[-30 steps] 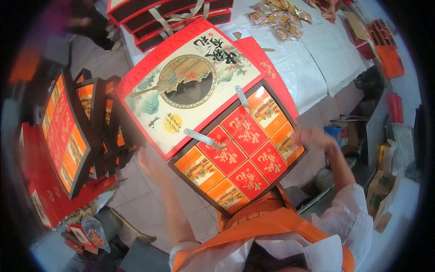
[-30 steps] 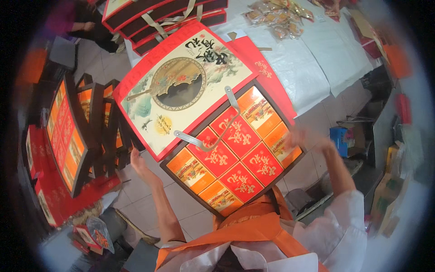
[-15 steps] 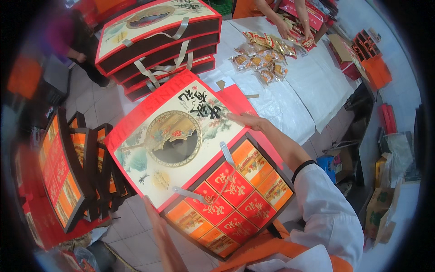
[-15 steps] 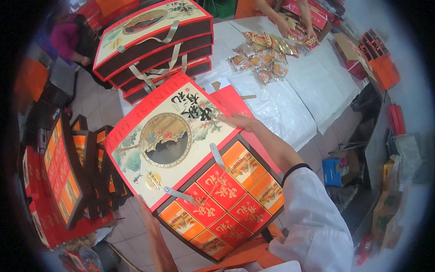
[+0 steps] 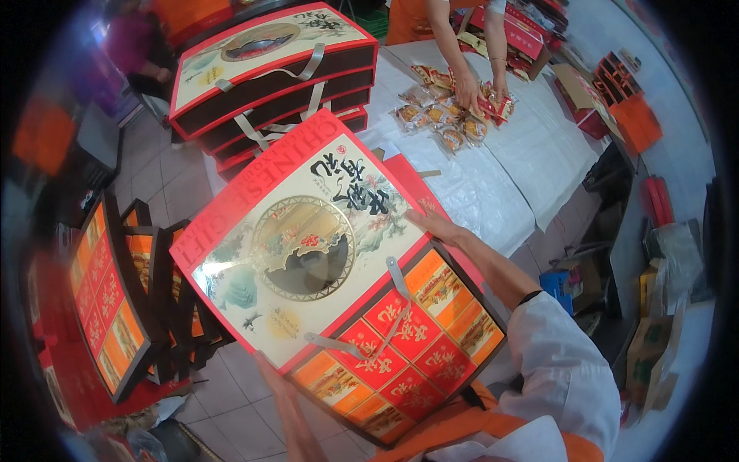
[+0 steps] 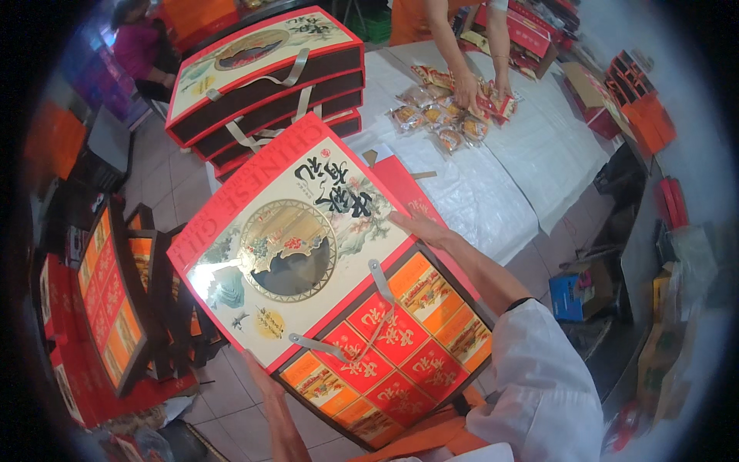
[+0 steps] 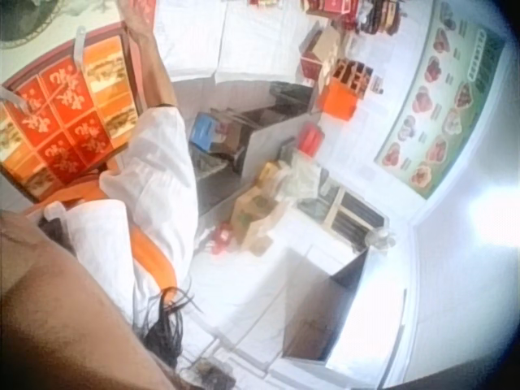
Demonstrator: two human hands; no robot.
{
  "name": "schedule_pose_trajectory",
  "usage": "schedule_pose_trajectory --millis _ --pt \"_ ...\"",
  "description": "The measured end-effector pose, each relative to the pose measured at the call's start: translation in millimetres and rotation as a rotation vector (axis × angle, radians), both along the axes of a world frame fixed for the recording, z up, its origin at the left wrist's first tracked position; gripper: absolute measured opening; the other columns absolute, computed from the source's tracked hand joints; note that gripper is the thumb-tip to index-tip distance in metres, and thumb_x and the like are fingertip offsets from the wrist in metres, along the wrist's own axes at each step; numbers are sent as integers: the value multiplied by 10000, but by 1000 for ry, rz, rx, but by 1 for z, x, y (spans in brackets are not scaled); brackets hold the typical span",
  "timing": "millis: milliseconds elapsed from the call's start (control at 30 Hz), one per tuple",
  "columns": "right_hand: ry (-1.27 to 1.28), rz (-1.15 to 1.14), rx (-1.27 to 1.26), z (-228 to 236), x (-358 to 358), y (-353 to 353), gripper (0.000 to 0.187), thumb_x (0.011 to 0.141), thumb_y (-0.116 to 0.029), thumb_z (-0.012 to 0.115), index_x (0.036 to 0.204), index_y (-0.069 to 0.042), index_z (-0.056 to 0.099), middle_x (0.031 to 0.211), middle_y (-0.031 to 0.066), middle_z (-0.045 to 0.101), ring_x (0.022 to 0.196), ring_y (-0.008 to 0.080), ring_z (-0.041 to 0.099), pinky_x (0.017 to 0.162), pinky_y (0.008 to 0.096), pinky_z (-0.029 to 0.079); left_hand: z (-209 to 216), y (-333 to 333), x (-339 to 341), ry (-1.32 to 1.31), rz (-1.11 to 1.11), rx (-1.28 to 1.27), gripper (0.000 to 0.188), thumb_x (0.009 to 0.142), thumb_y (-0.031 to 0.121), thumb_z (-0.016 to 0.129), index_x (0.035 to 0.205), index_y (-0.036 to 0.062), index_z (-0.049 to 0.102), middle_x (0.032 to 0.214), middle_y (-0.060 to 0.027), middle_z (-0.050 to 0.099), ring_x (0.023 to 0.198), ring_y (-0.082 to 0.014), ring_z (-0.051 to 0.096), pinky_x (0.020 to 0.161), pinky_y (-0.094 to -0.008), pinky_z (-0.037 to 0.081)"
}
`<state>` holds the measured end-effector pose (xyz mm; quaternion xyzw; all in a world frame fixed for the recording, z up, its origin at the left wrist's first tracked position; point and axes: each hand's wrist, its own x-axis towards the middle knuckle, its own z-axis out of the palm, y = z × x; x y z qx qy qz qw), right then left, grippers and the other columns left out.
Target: The person assembles red and orange gift boxes by folding flaps, inserting inner trays, and closing lids. They repeatedly handle multiple boxes, stacking completed units on the table.
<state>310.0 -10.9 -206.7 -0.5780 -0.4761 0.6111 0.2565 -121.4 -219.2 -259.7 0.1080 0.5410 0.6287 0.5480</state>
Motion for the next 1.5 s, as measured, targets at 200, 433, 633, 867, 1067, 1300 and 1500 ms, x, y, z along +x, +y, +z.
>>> schedule_pose_trajectory --millis 200,433,633,867,1067,1300,1500 --pt "-61 89 -54 20 4 -18 818 899 -541 461 1446 -6 170 1516 151 117 1404 233 90 1133 372 116 -2 -11 1 89 -49 23 569 979 423 353 1361 1 333 1308 -114 453 1190 -242 451 1002 -379 365" --pt "123 -130 -9 -17 18 -36 665 947 -472 419 1417 -22 279 1430 118 334 1280 205 341 1055 336 287 6 -13 10 238 31 7 537 990 383 339 1372 9 295 1333 -122 410 1214 -228 409 1028 -374 332" --pt "287 -257 315 -53 21 -39 595 951 -428 434 1414 -74 315 1378 92 420 1218 201 430 1017 343 351 -2 -17 8 193 -85 100 603 969 473 363 1375 35 284 1322 -98 422 1198 -216 440 997 -371 375" --pt "371 -402 -26 -27 11 -47 573 953 -438 417 1388 -71 357 1335 97 462 1146 207 476 964 347 383 23 -11 15 258 -70 -114 518 992 411 324 1356 43 315 1287 -95 449 1178 -208 453 989 -366 380" --pt "225 -260 35 -46 29 -44 672 969 -447 361 1440 6 202 1491 129 208 1376 219 180 1124 322 149 51 -9 23 157 -91 7 491 994 382 335 1351 46 316 1277 -87 450 1164 -196 457 980 -360 388" --pt "-176 284 -70 3 51 12 766 911 -534 447 1440 -23 230 1483 130 239 1373 231 210 1109 343 204 21 -4 12 239 -123 18 495 992 354 362 1388 74 269 1279 -93 444 1156 -195 456 968 -360 396" --pt "205 20 -157 -20 11 45 795 871 -619 441 1414 -49 322 1439 129 345 1330 242 317 1070 380 289 13 -4 9 325 -116 3 541 982 386 378 1400 63 263 1298 -97 430 1179 -201 439 968 -359 399"
